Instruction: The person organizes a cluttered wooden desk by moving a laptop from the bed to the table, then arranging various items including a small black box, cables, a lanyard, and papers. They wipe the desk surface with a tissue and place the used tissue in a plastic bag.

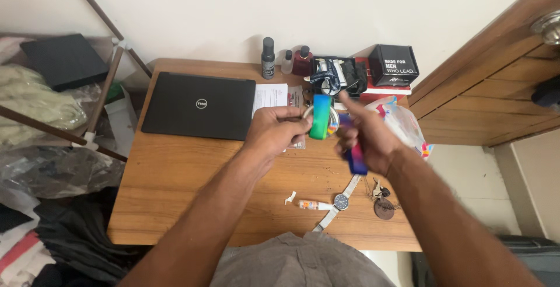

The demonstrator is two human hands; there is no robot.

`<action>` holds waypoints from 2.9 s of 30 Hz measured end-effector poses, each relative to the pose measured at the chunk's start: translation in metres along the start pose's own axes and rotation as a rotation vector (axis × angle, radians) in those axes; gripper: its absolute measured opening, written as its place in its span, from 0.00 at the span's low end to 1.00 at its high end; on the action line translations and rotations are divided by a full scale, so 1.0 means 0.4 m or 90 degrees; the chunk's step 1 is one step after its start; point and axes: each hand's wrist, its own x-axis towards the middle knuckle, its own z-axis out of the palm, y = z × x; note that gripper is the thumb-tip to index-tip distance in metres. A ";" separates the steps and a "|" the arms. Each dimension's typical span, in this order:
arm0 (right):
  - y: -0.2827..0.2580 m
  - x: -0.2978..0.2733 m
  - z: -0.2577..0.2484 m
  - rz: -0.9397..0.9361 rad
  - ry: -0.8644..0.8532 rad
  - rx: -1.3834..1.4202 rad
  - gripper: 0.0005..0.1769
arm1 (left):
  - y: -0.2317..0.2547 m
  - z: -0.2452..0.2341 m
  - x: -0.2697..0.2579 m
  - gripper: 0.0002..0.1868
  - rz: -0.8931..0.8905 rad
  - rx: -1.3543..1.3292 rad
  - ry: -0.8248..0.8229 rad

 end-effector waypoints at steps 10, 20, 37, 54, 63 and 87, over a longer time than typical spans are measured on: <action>0.063 -0.017 0.000 0.061 -0.041 -0.049 0.15 | -0.032 0.027 0.045 0.10 0.019 -0.081 0.151; 0.053 -0.026 0.012 0.090 -0.030 -0.171 0.28 | -0.023 0.048 0.062 0.12 0.062 -0.030 0.267; 0.021 0.126 -0.054 -0.175 0.188 -0.046 0.23 | -0.020 0.068 0.127 0.16 0.019 0.163 -0.022; -0.244 0.598 -0.441 -0.285 0.335 -0.489 0.16 | -0.148 -0.025 0.285 0.18 -0.131 0.213 -0.006; -0.241 0.682 -0.399 -0.243 0.368 -0.774 0.33 | -0.174 -0.046 0.319 0.17 -0.165 0.234 0.010; 0.521 0.118 -0.305 0.183 0.441 -0.718 0.38 | -0.346 -0.006 -0.011 0.18 -0.190 0.632 -0.108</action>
